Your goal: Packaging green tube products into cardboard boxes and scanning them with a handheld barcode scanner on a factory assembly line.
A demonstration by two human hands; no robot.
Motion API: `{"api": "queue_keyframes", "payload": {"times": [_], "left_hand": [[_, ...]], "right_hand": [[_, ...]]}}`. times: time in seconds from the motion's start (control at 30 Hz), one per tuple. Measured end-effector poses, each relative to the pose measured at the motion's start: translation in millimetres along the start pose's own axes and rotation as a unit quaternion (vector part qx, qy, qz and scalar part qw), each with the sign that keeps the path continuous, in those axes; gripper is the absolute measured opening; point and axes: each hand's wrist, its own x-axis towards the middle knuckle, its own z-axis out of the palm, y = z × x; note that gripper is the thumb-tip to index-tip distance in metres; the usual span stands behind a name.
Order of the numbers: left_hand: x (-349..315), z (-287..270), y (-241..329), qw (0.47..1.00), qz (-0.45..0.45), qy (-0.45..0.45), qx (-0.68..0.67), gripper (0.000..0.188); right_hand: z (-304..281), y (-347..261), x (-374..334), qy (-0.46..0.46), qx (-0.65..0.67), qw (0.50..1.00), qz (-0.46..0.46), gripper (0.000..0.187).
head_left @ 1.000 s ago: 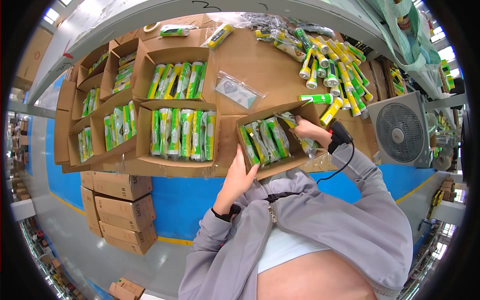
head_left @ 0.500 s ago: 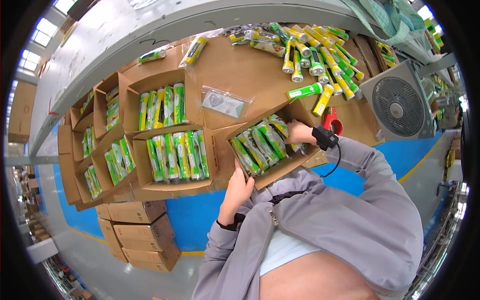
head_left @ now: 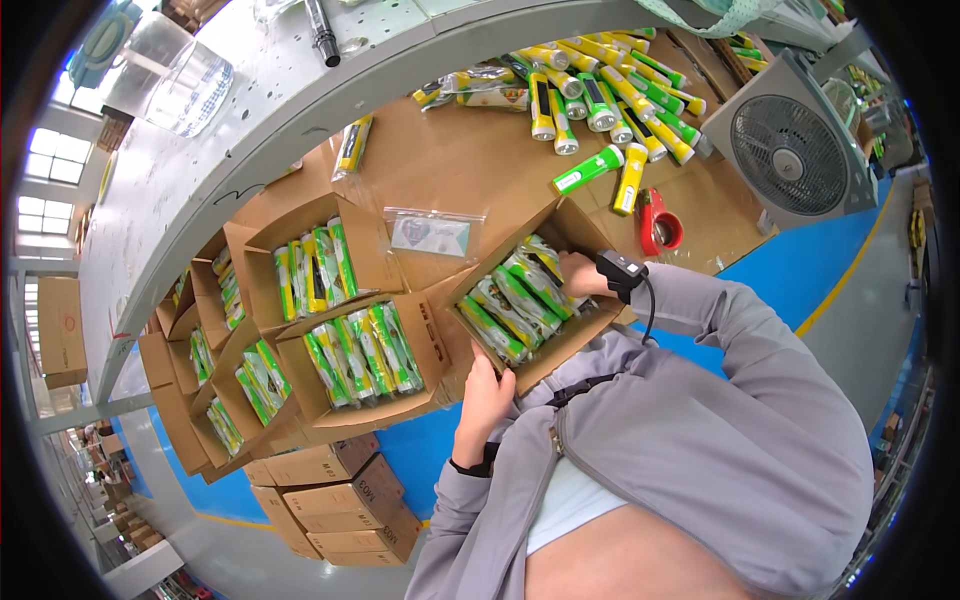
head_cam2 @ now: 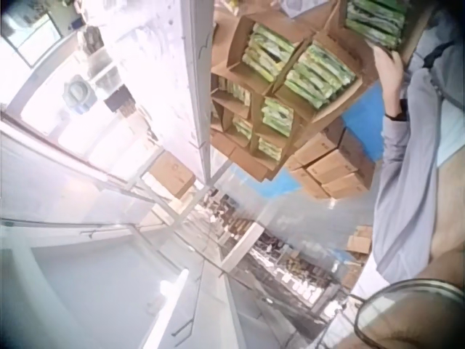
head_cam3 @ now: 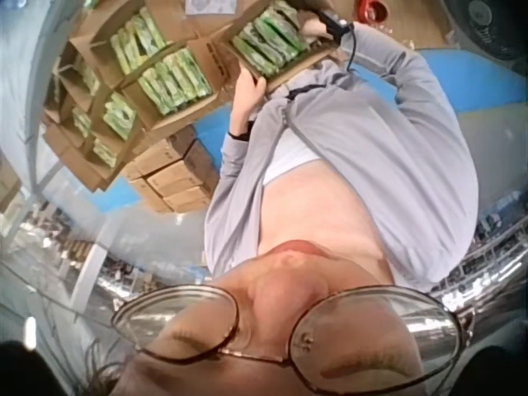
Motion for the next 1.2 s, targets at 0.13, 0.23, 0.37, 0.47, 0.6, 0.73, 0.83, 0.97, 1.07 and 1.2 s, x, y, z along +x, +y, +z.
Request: {"api": "queue_keyframes", "payload": {"times": [0.13, 0.23, 0.37, 0.47, 0.6, 0.73, 0.83, 0.97, 1.07, 1.2], "left_hand": [[-0.4, -1.6, 1.4, 1.000, -0.021, -0.001, -0.010, 0.080], [-2.7, -1.3, -3.0, 0.999, -0.032, -0.001, 0.013, 0.079], [-4.7, -4.0, -4.3, 1.000, -0.017, -0.014, -0.006, 0.079], [-5.4, -9.0, -3.2, 1.000, -0.014, -0.018, -0.021, 0.078], [-8.3, -17.5, 0.0, 0.998, -0.005, -0.011, -0.054, 0.065], [29.9, -52.4, 74.6, 0.978, -0.065, 0.084, 0.182, 0.040], [97.2, -76.3, 106.0, 0.967, 0.130, 0.154, 0.154, 0.036], [243.2, -88.0, 95.5, 0.998, 0.006, -0.054, 0.035, 0.049], [342.7, -67.7, 46.6, 0.990, -0.033, -0.081, 0.115, 0.060], [433.7, -42.6, 9.1, 0.970, -0.210, -0.107, 0.064, 0.075]], "right_hand": [[-12.8, 2.7, -7.4, -0.040, -0.061, 0.994, -0.079, 0.058], [-10.8, -0.7, -16.6, -0.035, -0.084, 0.988, -0.129, 0.054], [21.8, -0.3, 2.6, 0.043, -0.144, 0.987, -0.060, 0.051], [22.5, 13.3, 13.4, -0.008, -0.109, 0.988, -0.111, 0.057], [6.2, 1.4, 2.1, -0.056, -0.097, 0.984, -0.138, 0.045], [-7.5, -3.2, -3.5, -0.148, -0.097, 0.978, -0.114, 0.048], [-4.7, 2.4, -12.6, -0.099, -0.082, 0.979, -0.157, 0.029], [-14.5, 7.3, -39.8, -0.003, 0.083, 0.970, -0.230, 0.027], [-44.1, 3.0, -95.6, 0.035, 0.220, 0.943, -0.247, 0.044], [-35.5, 18.4, -159.8, 0.194, 0.402, 0.860, -0.248, 0.048]]}}
